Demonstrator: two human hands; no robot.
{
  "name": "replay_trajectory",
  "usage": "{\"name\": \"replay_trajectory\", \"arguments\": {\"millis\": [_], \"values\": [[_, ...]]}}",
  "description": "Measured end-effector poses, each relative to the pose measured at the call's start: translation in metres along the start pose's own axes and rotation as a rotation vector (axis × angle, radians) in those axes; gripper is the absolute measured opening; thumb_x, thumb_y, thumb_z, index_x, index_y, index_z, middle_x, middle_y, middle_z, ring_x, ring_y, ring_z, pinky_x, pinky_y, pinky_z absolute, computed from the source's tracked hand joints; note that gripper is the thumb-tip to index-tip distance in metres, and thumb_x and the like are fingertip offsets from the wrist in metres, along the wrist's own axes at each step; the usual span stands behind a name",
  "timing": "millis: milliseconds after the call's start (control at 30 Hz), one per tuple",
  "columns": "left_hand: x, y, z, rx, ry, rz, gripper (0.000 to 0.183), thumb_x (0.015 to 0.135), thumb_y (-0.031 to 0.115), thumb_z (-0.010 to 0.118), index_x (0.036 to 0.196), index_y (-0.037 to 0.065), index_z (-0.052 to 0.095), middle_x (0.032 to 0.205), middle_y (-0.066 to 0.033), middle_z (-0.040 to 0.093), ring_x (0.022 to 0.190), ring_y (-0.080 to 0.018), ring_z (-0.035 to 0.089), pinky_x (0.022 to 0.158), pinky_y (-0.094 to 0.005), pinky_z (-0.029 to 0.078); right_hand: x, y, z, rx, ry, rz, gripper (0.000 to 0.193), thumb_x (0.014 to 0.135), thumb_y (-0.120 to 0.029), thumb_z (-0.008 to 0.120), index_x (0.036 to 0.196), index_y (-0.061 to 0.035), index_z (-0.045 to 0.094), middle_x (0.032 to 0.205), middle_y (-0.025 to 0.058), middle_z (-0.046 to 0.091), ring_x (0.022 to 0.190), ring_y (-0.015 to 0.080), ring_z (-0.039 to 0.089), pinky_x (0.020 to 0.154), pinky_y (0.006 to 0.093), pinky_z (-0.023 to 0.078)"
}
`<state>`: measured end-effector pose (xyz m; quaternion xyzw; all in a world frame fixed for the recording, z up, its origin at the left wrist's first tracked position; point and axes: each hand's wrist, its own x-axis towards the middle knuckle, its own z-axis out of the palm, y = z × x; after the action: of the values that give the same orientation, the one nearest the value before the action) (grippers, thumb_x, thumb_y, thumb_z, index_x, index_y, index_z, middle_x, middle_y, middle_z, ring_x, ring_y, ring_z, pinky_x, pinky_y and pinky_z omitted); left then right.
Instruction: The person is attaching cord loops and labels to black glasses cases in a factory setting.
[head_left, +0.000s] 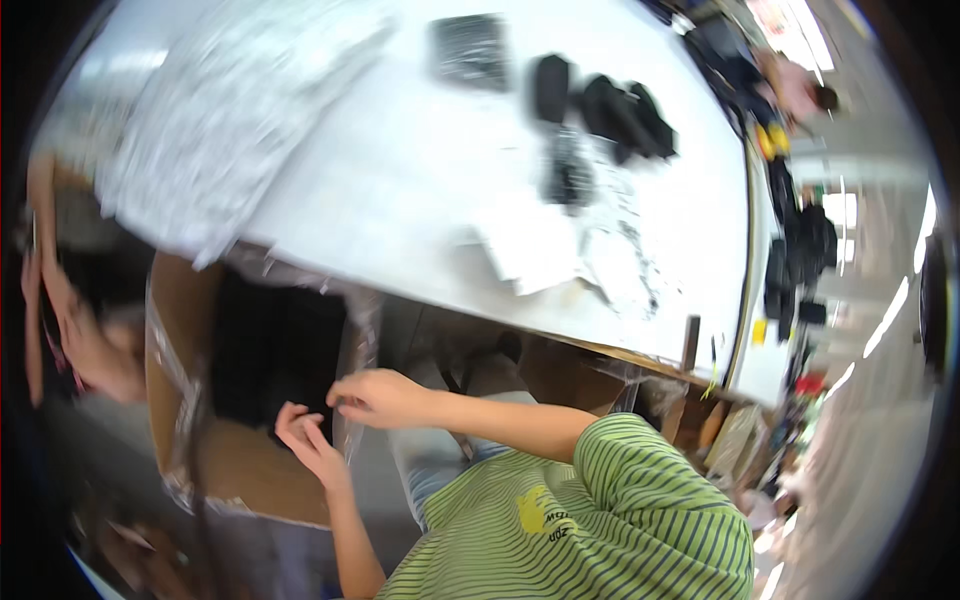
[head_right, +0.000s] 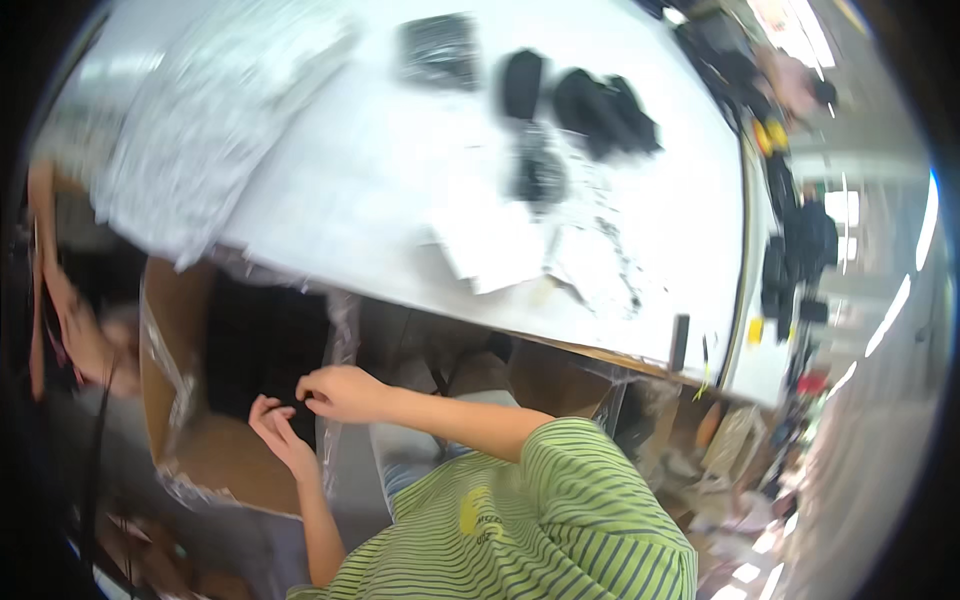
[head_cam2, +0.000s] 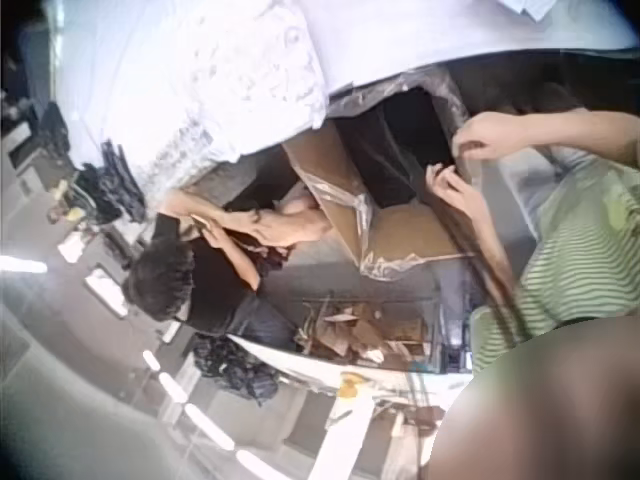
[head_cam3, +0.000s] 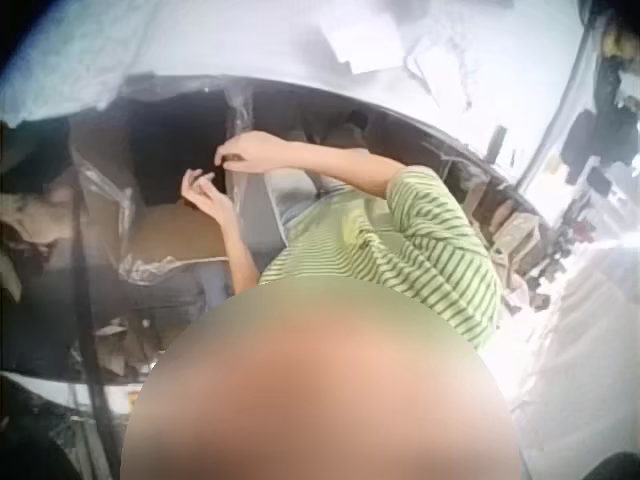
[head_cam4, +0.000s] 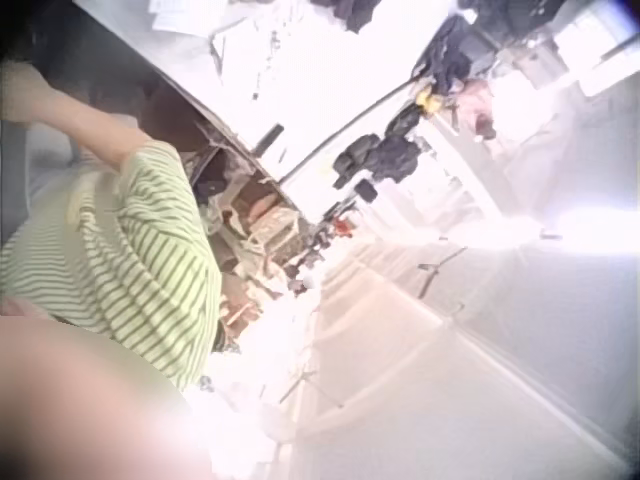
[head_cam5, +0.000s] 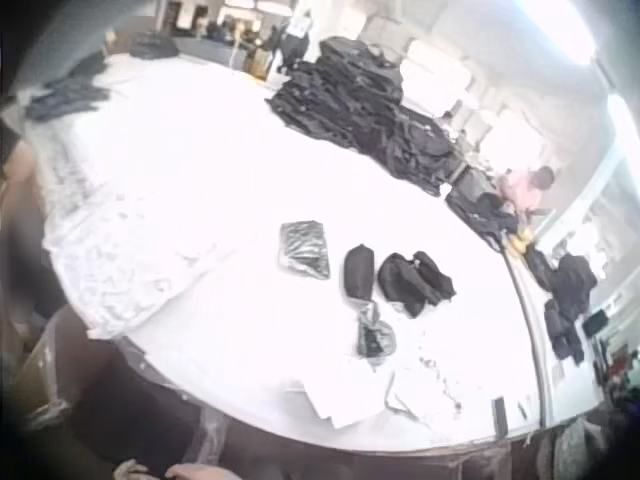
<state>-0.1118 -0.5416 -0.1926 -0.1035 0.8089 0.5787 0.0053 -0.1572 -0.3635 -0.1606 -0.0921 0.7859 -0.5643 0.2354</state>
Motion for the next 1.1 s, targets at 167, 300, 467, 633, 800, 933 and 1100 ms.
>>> {"name": "replay_trajectory", "arguments": {"millis": [167,300,467,633,800,933,1100], "values": [[-0.064,0.16,0.165,-0.199,-0.617,0.158,0.019,0.092,0.013,0.051,0.104,0.0,0.056,0.085,-0.0061,0.054,0.076,-0.0126,0.052,0.072,-0.0261,0.043,-0.21,-0.013,-0.141,0.423,0.293,0.04,0.015,0.086,-0.019,0.06,0.092,-0.006,0.062,0.071,0.0056,0.061,0.063,0.0116,0.057,0.059,0.028,0.045],[-0.16,0.229,0.305,-0.007,-1.26,0.193,0.013,0.089,0.008,0.055,0.098,-0.001,0.059,0.078,-0.004,0.057,0.073,-0.0102,0.053,0.068,-0.0238,0.043,-0.405,0.054,-0.195,0.987,-0.121,0.069,0.022,0.093,-0.022,0.051,0.095,-0.0025,0.062,0.075,0.0044,0.065,0.063,0.0087,0.058,0.054,0.0216,0.042],[-0.324,0.241,0.44,0.191,-1.922,-0.181,0.012,0.093,0.007,0.052,0.099,-0.001,0.058,0.078,-0.0027,0.056,0.076,-0.0085,0.053,0.072,-0.0219,0.042,-0.641,0.191,-0.112,1.509,1.096,0.166,0.019,0.089,-0.016,0.054,0.099,-0.0006,0.059,0.079,0.0099,0.066,0.062,0.0151,0.061,0.056,0.0237,0.046],[-0.452,0.188,0.508,0.523,-2.308,-0.236,0.013,0.093,0.011,0.054,0.1,0.0,0.057,0.085,-0.0037,0.058,0.082,-0.011,0.055,0.075,-0.0235,0.042,-0.76,0.374,0.029,0.688,2.21,1.375,0.05,0.072,-0.018,0.073,0.118,-0.0112,0.053,0.118,0.0137,0.054,0.107,0.0246,0.052,0.092,0.0379,0.042],[-0.438,0.116,0.493,0.905,-2.108,-0.436,0.016,0.092,0.013,0.054,0.1,-0.001,0.059,0.089,-0.0041,0.06,0.082,-0.0109,0.057,0.078,-0.0245,0.043,-0.801,0.486,-0.035,0.166,1.2,1.763,0.096,0.064,-0.032,0.078,0.144,-0.0333,0.024,0.153,0.016,0.005,0.137,0.0441,0.012,0.106,0.063,0.015],[-0.421,0.101,0.489,1.07,-1.906,-0.565,0.017,0.093,0.014,0.054,0.102,0.001,0.06,0.089,-0.0039,0.06,0.085,-0.012,0.057,0.08,-0.0252,0.044,-0.794,0.603,-0.041,-0.104,0.544,1.825,0.086,0.079,-0.034,0.064,0.145,-0.0434,0.012,0.154,0.0158,-0.008,0.136,0.0511,0.0,0.103,0.0691,0.01],[-0.417,0.081,0.484,1.142,-1.74,-0.711,0.021,0.096,0.017,0.049,0.104,0.001,0.059,0.089,-0.0039,0.06,0.087,-0.0123,0.056,0.084,-0.0255,0.042,-0.752,0.706,-0.002,-0.172,0.82,1.654,0.071,0.071,-0.027,0.073,0.135,-0.0382,0.042,0.148,0.0166,0.023,0.13,0.0452,0.028,0.097,0.065,0.03]]}}
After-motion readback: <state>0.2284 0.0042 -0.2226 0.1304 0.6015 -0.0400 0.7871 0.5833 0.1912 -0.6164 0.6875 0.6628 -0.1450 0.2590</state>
